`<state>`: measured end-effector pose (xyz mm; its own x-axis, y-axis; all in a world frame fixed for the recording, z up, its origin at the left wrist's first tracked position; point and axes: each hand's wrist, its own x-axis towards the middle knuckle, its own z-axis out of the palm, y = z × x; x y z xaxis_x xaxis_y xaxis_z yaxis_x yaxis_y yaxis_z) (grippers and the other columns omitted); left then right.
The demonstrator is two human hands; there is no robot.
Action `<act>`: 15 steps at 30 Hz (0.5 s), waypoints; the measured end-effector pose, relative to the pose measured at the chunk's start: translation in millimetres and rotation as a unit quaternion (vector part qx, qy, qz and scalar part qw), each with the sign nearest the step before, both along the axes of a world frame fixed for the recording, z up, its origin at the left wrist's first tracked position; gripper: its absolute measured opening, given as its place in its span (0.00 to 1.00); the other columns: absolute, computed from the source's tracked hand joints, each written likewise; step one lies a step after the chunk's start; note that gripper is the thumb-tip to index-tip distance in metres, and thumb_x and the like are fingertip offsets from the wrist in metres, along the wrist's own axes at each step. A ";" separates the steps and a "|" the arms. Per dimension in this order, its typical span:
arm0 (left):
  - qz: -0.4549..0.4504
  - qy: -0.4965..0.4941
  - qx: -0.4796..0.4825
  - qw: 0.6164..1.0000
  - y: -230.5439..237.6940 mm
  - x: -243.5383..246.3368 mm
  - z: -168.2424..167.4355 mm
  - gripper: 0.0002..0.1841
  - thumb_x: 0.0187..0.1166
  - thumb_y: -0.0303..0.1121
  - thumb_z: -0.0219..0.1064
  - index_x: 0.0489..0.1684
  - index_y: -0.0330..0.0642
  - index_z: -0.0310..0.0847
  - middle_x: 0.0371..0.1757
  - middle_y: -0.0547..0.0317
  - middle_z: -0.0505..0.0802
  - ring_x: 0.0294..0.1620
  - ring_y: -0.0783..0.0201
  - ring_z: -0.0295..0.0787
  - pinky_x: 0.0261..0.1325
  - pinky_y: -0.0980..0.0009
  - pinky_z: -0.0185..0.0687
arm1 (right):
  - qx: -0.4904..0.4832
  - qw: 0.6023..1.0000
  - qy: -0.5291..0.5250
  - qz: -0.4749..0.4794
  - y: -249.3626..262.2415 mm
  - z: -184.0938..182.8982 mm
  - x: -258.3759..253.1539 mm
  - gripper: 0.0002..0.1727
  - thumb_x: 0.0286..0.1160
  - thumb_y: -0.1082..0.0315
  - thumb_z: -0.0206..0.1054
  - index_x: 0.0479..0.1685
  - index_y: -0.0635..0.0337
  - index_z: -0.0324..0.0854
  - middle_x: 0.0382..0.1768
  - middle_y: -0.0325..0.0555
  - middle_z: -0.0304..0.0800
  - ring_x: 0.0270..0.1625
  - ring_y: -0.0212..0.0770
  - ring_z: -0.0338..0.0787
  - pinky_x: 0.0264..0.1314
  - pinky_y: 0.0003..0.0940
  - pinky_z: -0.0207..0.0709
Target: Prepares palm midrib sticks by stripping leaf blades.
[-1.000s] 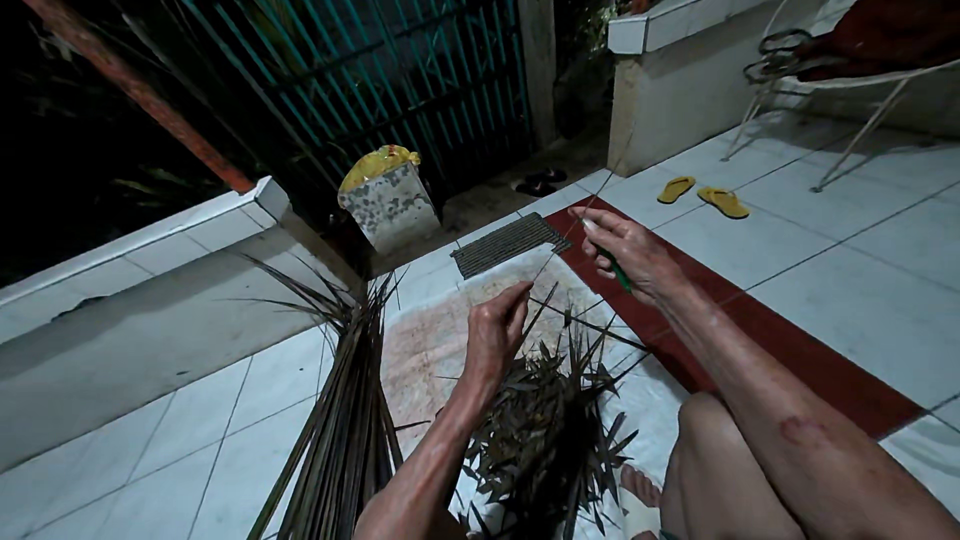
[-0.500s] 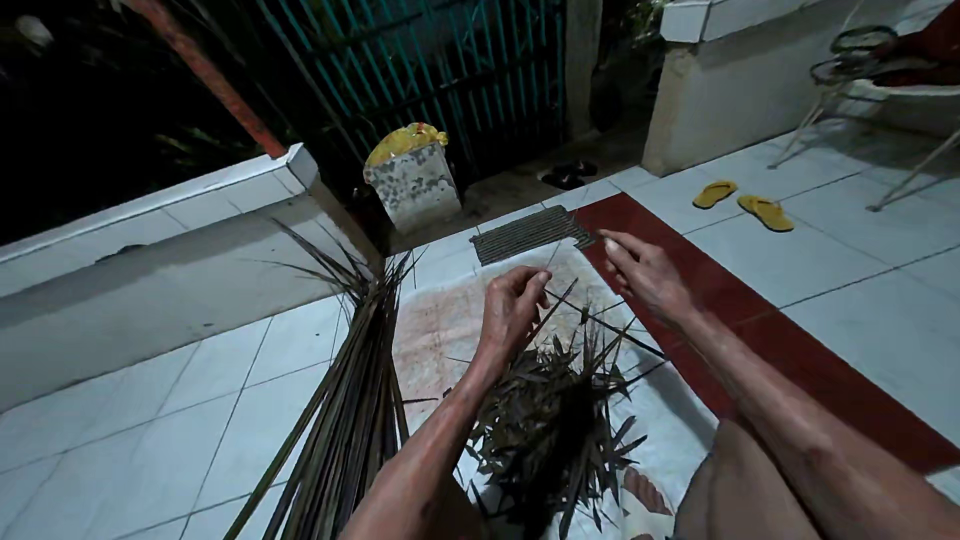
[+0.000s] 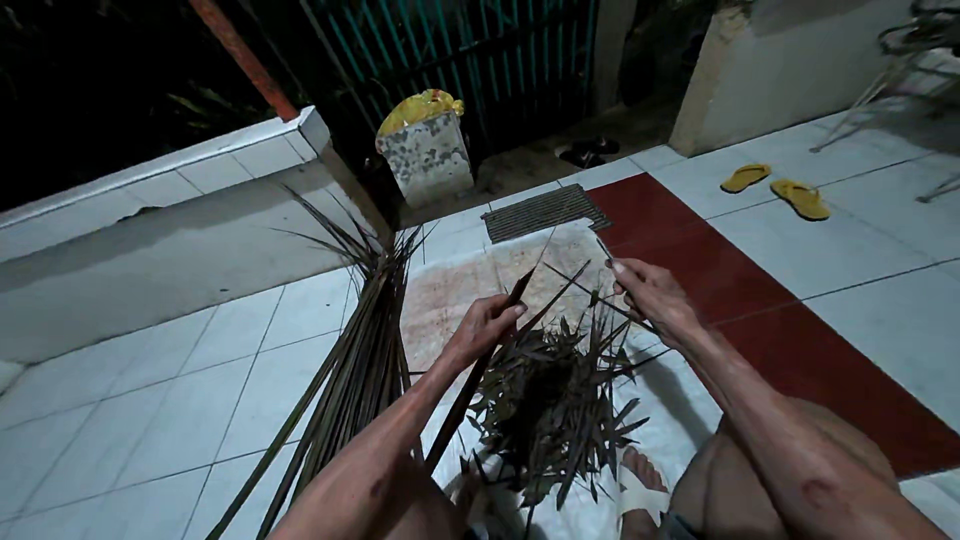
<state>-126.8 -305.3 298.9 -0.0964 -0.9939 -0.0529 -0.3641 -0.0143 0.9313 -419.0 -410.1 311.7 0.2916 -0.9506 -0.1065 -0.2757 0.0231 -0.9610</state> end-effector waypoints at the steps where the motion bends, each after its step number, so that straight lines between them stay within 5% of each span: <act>1: -0.001 0.011 0.001 1.000 3.0 1.8 -3.0 0.18 0.91 0.41 0.60 0.60 0.35 0.85 0.31 0.53 0.92 0.28 0.62 0.91 0.37 0.65 0.92 | -0.039 0.999 -0.008 -0.007 1.1 2.9 0.9 0.22 0.93 0.51 0.55 0.74 0.51 0.80 0.34 0.41 0.83 0.23 0.34 0.74 0.25 0.31 0.72; 4: -0.007 0.030 0.008 1.000 8.4 1.7 -6.6 0.19 0.93 0.41 0.57 0.61 0.34 0.85 0.29 0.53 0.91 0.25 0.62 0.89 0.34 0.65 0.91 | -0.184 0.983 -0.020 -0.016 3.9 19.8 4.1 0.23 0.94 0.53 0.54 0.80 0.48 0.76 0.33 0.44 0.85 0.22 0.38 0.76 0.23 0.36 0.73; 6: -0.013 0.035 0.012 0.999 9.4 -0.4 -5.0 0.19 0.94 0.42 0.54 0.62 0.35 0.84 0.26 0.54 0.88 0.22 0.62 0.86 0.31 0.66 0.89 | -0.256 0.966 -0.024 -0.025 -3.2 32.4 10.3 0.22 0.92 0.55 0.56 0.79 0.48 0.78 0.36 0.43 0.89 0.27 0.38 0.82 0.30 0.37 0.79; 12: -0.047 0.055 0.019 0.997 9.7 -2.1 0.2 0.20 0.95 0.42 0.52 0.64 0.36 0.84 0.25 0.56 0.86 0.20 0.64 0.82 0.27 0.68 0.85 | -0.292 0.956 0.014 0.032 -34.3 41.9 21.7 0.22 0.90 0.54 0.59 0.79 0.38 0.80 0.42 0.42 0.92 0.35 0.39 0.89 0.42 0.44 0.85; 14: -0.058 0.066 0.024 0.996 10.1 -4.0 1.5 0.20 0.94 0.43 0.53 0.64 0.36 0.84 0.24 0.56 0.86 0.19 0.64 0.82 0.26 0.68 0.85 | -0.354 0.934 -0.013 0.038 -42.5 40.9 20.4 0.21 0.90 0.55 0.60 0.77 0.46 0.82 0.42 0.45 0.93 0.36 0.38 0.90 0.42 0.40 0.85; 15: -0.063 0.070 0.029 0.995 10.6 -4.8 2.1 0.20 0.94 0.42 0.53 0.64 0.36 0.84 0.24 0.56 0.86 0.19 0.63 0.82 0.27 0.67 0.86 | -0.416 0.908 -0.030 0.019 -35.3 49.3 19.8 0.20 0.89 0.59 0.60 0.70 0.60 0.84 0.38 0.53 0.91 0.32 0.41 0.88 0.36 0.35 0.83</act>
